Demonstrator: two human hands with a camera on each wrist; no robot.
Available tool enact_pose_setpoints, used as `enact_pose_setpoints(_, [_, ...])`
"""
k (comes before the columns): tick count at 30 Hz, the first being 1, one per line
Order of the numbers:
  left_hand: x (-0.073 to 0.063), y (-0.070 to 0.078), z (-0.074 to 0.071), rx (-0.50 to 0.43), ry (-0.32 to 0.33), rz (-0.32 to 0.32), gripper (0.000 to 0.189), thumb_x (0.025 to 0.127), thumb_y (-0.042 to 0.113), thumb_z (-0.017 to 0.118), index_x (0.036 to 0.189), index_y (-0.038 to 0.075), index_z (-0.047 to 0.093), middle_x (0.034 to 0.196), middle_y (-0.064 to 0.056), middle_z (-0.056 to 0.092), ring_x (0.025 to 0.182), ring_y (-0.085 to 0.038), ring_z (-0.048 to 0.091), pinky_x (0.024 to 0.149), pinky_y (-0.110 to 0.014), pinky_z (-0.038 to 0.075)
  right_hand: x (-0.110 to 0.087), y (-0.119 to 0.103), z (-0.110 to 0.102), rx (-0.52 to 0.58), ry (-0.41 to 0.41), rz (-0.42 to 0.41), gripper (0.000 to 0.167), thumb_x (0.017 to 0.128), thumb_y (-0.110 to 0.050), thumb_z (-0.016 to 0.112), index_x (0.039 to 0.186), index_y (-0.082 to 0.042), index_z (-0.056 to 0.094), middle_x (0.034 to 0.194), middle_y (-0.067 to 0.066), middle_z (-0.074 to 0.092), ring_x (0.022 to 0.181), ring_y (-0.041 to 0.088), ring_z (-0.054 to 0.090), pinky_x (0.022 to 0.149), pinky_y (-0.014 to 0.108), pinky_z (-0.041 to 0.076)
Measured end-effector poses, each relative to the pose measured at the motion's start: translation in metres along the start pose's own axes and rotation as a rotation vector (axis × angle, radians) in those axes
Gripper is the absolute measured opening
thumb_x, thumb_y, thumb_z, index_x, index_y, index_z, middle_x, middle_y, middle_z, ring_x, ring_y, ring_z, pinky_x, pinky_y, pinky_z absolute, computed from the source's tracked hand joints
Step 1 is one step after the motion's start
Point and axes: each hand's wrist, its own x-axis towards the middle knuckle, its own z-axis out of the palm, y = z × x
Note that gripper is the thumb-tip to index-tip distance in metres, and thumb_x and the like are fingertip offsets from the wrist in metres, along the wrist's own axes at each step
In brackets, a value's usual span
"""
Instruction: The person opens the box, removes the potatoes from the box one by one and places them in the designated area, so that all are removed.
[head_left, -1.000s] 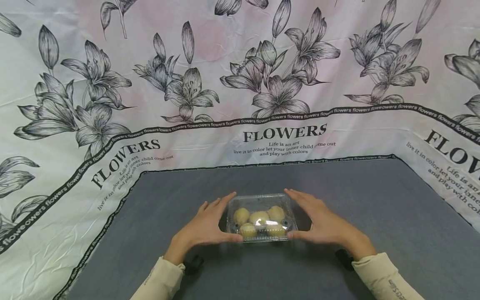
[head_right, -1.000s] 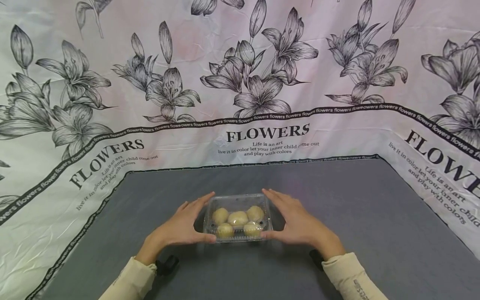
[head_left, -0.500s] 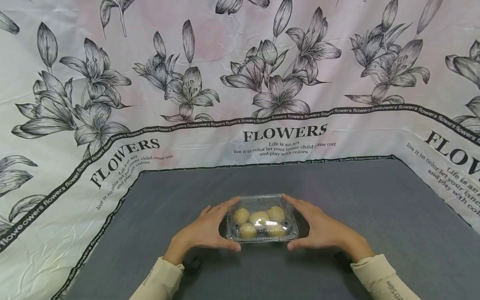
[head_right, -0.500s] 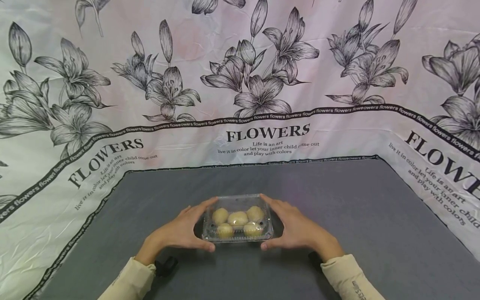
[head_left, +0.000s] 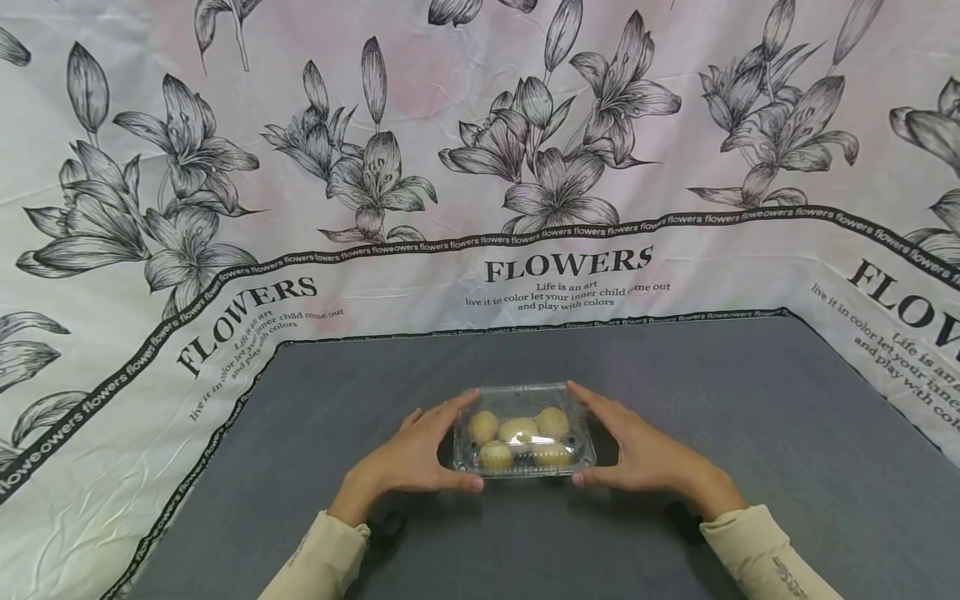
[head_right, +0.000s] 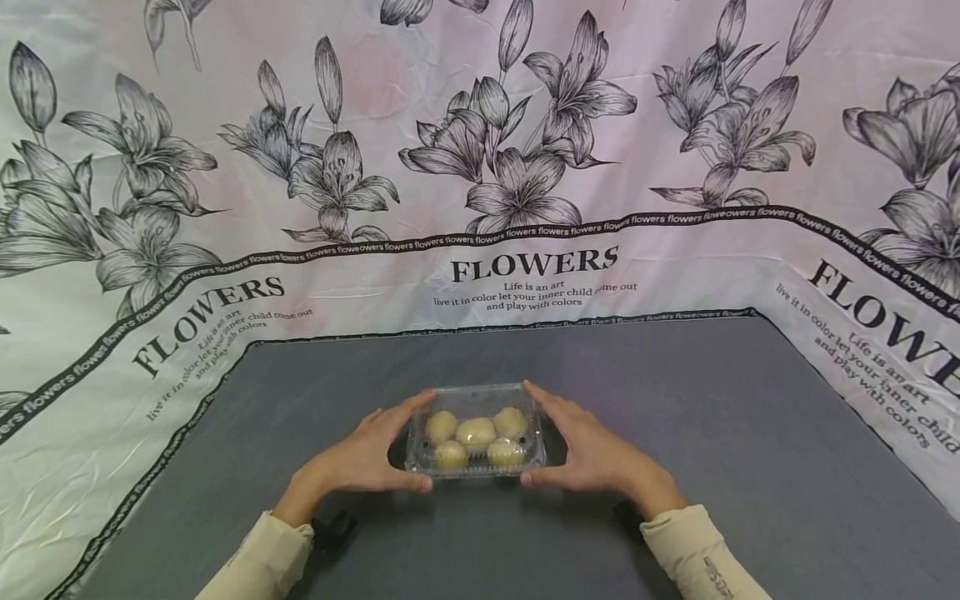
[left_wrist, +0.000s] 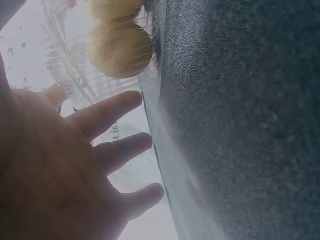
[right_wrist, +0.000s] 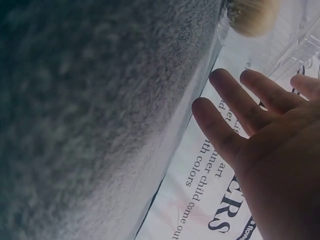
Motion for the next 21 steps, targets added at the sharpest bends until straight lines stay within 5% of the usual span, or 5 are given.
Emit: enact_pose_setpoints(21, [0.015, -0.009, 0.004, -0.043, 0.054, -0.012, 0.107, 0.083, 0.06, 0.077, 0.163, 0.041, 0.01, 0.168, 0.002, 0.029, 0.152, -0.032, 0.036, 0.118, -0.069, 0.021, 0.01, 0.005, -0.001, 0.052, 0.021, 0.062, 0.113, 0.085, -0.053, 0.079, 0.165, -0.01, 0.011, 0.167, 0.018, 0.026, 0.142, 0.042, 0.045, 0.11, 0.064, 0.039])
